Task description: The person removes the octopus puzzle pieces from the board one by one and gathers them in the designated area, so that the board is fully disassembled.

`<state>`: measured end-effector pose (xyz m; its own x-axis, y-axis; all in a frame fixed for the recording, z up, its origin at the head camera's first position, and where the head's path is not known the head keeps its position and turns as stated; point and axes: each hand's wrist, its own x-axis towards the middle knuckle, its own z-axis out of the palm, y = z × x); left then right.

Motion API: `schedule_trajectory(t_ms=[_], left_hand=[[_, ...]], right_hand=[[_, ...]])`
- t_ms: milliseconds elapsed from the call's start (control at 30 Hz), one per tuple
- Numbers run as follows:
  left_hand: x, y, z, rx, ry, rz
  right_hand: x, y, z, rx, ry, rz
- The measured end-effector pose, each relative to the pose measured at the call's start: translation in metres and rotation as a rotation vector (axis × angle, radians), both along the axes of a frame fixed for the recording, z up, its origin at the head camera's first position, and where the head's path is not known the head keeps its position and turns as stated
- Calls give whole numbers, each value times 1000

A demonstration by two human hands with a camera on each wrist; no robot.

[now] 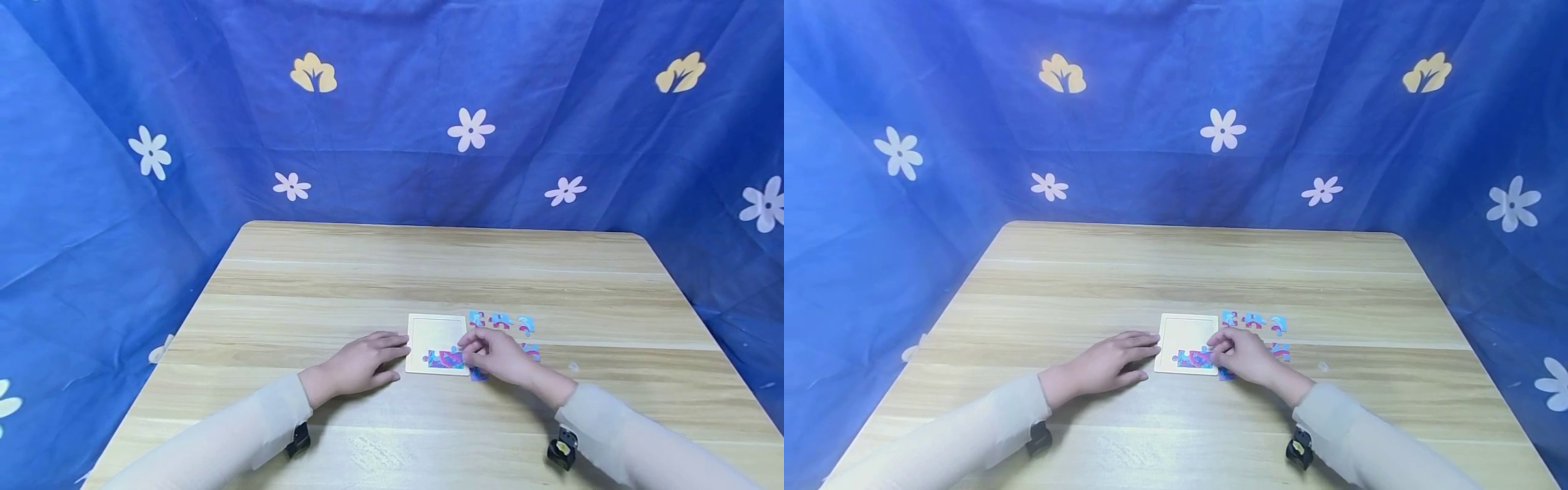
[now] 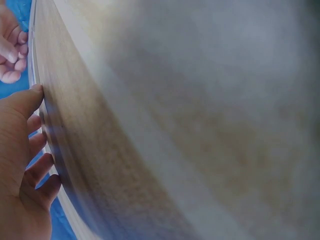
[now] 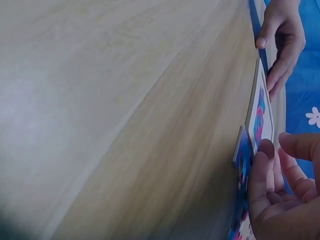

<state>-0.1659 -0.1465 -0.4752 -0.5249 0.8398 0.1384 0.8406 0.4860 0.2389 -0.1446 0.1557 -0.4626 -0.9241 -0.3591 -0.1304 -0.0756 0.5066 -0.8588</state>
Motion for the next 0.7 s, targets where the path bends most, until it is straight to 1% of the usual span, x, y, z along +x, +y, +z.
schedule_trajectory(t_ms=[100, 267, 500, 700], left_hand=[[0, 0, -1, 4, 5, -3], [0, 0, 0, 11, 5, -4], [0, 1, 1, 11, -1, -7], [0, 2, 2, 5, 2, -6]], right_hand=[[-2, -7, 1, 29, 24, -2], [-6, -18, 2, 67, 39, 7], [-9, -28, 4, 77, 29, 14], [-9, -32, 5, 109, 28, 28]])
